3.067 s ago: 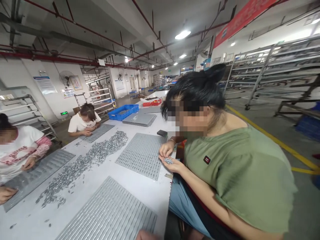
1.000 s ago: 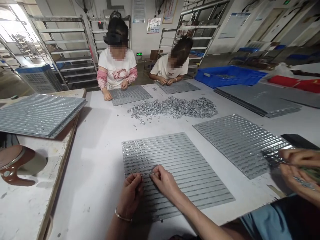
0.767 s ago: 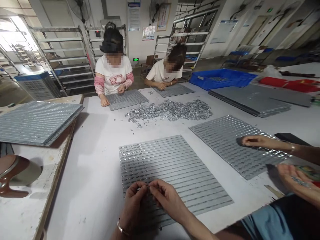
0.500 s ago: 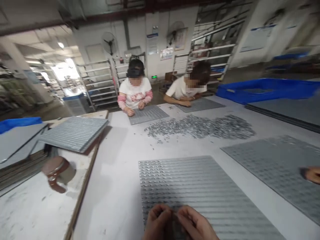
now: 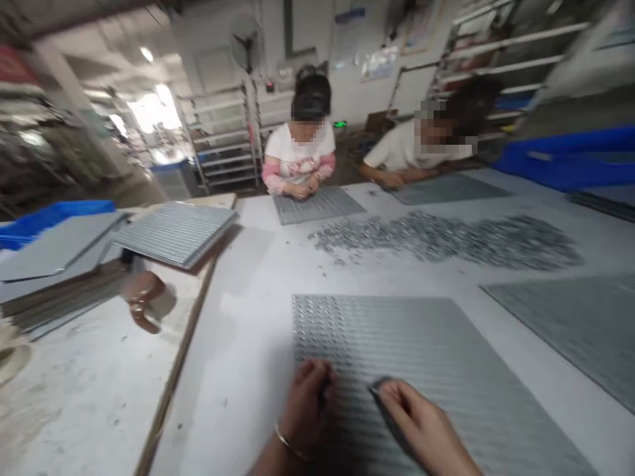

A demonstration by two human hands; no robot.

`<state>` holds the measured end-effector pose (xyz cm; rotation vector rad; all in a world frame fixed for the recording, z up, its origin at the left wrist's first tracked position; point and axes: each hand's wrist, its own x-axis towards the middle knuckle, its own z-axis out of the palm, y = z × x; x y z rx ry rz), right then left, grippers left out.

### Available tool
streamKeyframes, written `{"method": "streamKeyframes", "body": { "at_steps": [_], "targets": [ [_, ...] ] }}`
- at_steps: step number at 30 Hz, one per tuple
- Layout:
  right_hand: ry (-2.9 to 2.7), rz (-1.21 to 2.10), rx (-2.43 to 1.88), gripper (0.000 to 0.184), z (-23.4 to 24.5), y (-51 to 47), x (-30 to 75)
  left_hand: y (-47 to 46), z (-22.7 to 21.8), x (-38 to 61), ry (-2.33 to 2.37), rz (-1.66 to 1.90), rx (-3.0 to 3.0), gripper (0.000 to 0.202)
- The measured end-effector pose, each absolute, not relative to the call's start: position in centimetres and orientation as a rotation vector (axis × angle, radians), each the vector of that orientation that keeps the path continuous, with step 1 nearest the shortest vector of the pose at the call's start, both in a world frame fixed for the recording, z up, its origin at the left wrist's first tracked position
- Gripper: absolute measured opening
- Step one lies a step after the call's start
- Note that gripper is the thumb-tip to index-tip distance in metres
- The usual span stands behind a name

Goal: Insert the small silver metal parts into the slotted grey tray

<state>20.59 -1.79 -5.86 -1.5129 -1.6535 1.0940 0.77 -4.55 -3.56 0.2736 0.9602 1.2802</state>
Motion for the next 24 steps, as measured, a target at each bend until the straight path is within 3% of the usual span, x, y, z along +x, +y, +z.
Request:
{"method": "streamKeyframes", "body": {
  "at_steps": [21,24],
  "targets": [
    [-2.051,0.807,-1.734,0.021,-6.2,-1.1,16.8,-3.9,-3.5,-0.7,0.983,1.281,0.212,0.048],
    [-1.966,0.834,-1.741,0.009,-6.3,-0.8,16.8,-3.9,-3.4,-0.8,0.995,1.248,0.203,0.052]
  ]
}}
